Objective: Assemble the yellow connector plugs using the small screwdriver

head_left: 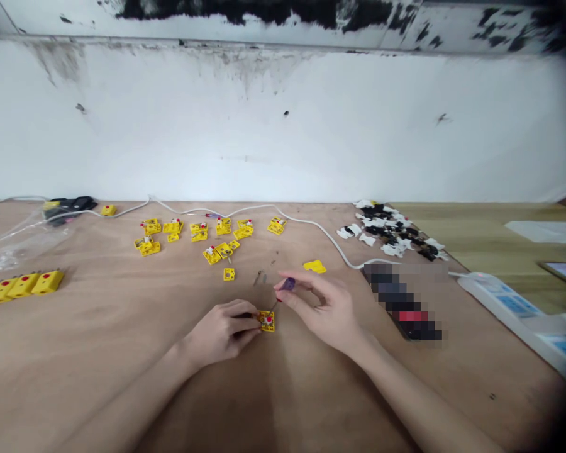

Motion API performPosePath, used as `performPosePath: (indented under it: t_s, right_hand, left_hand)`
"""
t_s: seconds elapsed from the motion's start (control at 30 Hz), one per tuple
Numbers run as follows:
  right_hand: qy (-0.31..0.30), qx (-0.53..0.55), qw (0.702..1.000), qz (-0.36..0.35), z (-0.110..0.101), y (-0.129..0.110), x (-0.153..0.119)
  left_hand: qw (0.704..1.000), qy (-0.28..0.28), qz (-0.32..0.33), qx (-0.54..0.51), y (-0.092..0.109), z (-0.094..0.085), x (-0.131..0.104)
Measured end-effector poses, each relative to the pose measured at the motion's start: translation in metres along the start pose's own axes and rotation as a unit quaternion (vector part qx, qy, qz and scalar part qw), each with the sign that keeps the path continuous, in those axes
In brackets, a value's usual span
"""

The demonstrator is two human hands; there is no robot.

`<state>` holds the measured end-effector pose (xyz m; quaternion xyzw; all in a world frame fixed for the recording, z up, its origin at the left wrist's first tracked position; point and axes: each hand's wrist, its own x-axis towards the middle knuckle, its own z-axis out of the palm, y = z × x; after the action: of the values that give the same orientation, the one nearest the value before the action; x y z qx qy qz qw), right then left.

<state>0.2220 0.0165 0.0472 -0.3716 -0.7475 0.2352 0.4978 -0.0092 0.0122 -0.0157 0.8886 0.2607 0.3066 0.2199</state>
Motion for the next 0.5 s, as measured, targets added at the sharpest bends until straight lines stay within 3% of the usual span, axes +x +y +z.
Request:
performPosePath:
  t_s: [0.13, 0.33, 0.5]
  right_hand:
    - [0.027, -0.039, 0.998, 0.037, -0.009, 0.014, 0.005]
    - [-0.112, -0.18, 0.974, 0.078, -0.009, 0.047, -0.001]
    - [-0.193, -0.291, 0.934, 0.072, -0.002, 0.056, -0.01]
  left_hand:
    - [1.0, 0.016, -0.008, -0.017, -0.002, 0.002, -0.001]
    - [0.996, 0.016, -0.054, -0.067, 0.0, -0.001, -0.001]
    - [0.995, 0.001, -0.08, -0.065, 0.004, -0.006, -0.001]
